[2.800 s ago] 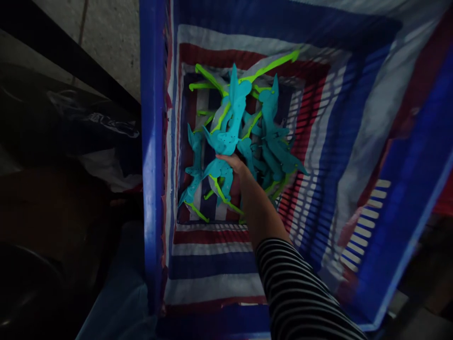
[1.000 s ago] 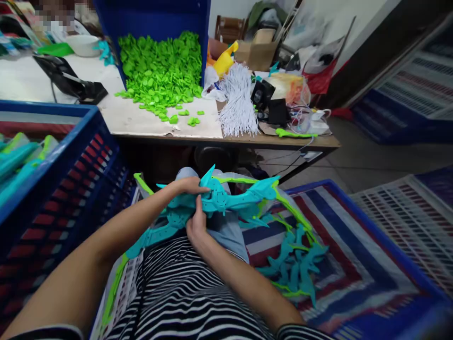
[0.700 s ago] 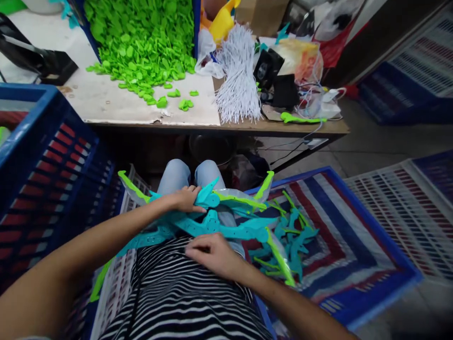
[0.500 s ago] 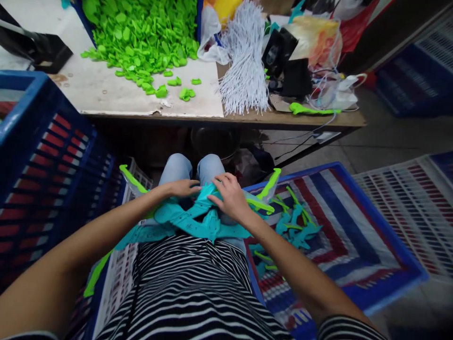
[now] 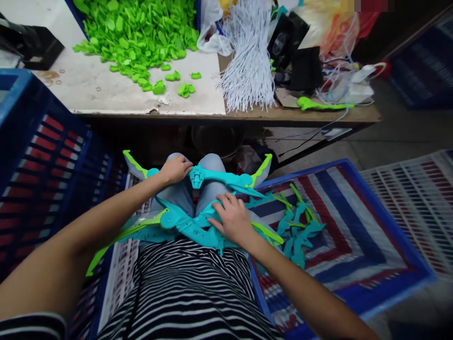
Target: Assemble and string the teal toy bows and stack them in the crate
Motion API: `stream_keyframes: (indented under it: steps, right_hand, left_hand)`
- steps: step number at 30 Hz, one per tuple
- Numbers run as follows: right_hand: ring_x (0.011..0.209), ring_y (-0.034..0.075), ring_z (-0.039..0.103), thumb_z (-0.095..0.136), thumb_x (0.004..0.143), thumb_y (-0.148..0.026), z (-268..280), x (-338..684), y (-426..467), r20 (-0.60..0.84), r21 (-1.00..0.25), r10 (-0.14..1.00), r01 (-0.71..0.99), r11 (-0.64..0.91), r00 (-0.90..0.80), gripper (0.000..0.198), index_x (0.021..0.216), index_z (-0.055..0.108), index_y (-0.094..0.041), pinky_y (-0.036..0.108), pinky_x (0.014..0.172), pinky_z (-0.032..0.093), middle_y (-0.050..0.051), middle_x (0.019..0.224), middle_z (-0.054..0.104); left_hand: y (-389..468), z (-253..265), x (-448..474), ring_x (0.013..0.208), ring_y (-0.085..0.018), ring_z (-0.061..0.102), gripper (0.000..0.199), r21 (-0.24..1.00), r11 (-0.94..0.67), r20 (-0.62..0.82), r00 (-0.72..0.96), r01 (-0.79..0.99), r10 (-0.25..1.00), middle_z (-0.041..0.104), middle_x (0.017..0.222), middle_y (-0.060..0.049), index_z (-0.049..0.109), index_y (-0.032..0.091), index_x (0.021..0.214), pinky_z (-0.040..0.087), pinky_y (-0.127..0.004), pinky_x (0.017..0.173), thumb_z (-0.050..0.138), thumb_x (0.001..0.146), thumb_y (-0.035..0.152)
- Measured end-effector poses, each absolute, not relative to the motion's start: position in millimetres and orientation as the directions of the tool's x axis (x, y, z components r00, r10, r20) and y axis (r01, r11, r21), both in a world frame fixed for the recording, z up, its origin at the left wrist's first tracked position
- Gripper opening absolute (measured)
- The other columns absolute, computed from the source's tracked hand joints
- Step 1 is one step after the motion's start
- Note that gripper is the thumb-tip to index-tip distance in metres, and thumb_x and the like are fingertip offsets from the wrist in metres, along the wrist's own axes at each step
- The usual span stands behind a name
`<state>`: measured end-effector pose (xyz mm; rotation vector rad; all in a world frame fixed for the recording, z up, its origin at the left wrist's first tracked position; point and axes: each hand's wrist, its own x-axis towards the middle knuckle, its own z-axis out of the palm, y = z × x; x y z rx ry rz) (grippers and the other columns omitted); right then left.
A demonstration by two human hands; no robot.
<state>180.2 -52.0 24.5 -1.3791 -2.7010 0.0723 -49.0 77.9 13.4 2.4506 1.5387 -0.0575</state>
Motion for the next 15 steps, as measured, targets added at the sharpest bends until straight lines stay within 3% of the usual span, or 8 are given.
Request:
stream_keyframes:
  steps: [3,5,7,11,15]
  right_hand:
    - [0.109,0.031,0.042,0.059,0.083,-0.049,22,183,-46,0.063,-0.147,0.816,0.803,0.577,-0.575,0.039,0.108,0.061,-0.019,0.041,0.083,0.034,0.013,0.116,0.058]
    - [0.109,0.031,0.042,0.059,0.083,-0.050,21,184,-42,0.056,-0.181,0.817,0.799,0.573,-0.573,0.041,0.109,0.060,-0.018,0.042,0.086,0.033,0.013,0.115,0.058]
    - [0.110,0.031,0.043,0.059,0.082,-0.050,20,184,-38,0.042,-0.210,0.823,0.800,0.562,-0.567,0.044,0.112,0.060,-0.018,0.043,0.089,0.033,0.014,0.114,0.057]
    - [0.114,0.034,0.042,0.055,0.084,-0.049,22,183,-37,0.052,-0.187,0.817,0.798,0.572,-0.574,0.043,0.113,0.060,-0.017,0.053,0.097,0.027,0.015,0.113,0.058]
    - [0.118,0.034,0.042,0.054,0.087,-0.045,31,171,-48,0.104,-0.180,0.700,0.679,0.712,-0.706,0.039,0.111,0.063,-0.016,0.059,0.105,0.017,0.015,0.116,0.060]
  left_hand:
    - [64,5,-52,0.117,-0.028,0.047,0.050,0.197,-0.539,-0.077,0.561,0.819,0.824,0.052,0.128,-0.015,0.046,0.015,0.135,0.039,-0.040,0.096,0.043,0.086,0.021]
    - [56,3,-53,0.124,-0.031,0.040,0.065,0.195,-0.582,-0.104,0.607,0.789,0.788,0.041,0.139,-0.017,0.035,0.014,0.142,0.037,-0.042,0.098,0.052,0.080,0.021]
    - [55,4,-53,0.124,-0.033,0.041,0.069,0.149,-0.575,-0.155,0.593,0.805,0.790,0.041,0.139,-0.019,0.031,0.013,0.144,0.037,-0.044,0.097,0.053,0.079,0.020]
    - [72,17,-52,0.109,-0.030,0.054,0.045,0.094,-0.533,-0.250,0.538,0.841,0.805,0.061,0.113,-0.017,0.048,0.013,0.131,0.040,-0.039,0.089,0.046,0.086,0.020]
    - [96,34,-53,0.094,-0.026,0.061,0.039,0.210,-0.513,-0.431,0.549,0.833,0.716,0.067,0.101,-0.013,0.060,0.012,0.115,0.042,-0.030,0.078,0.056,0.083,0.034]
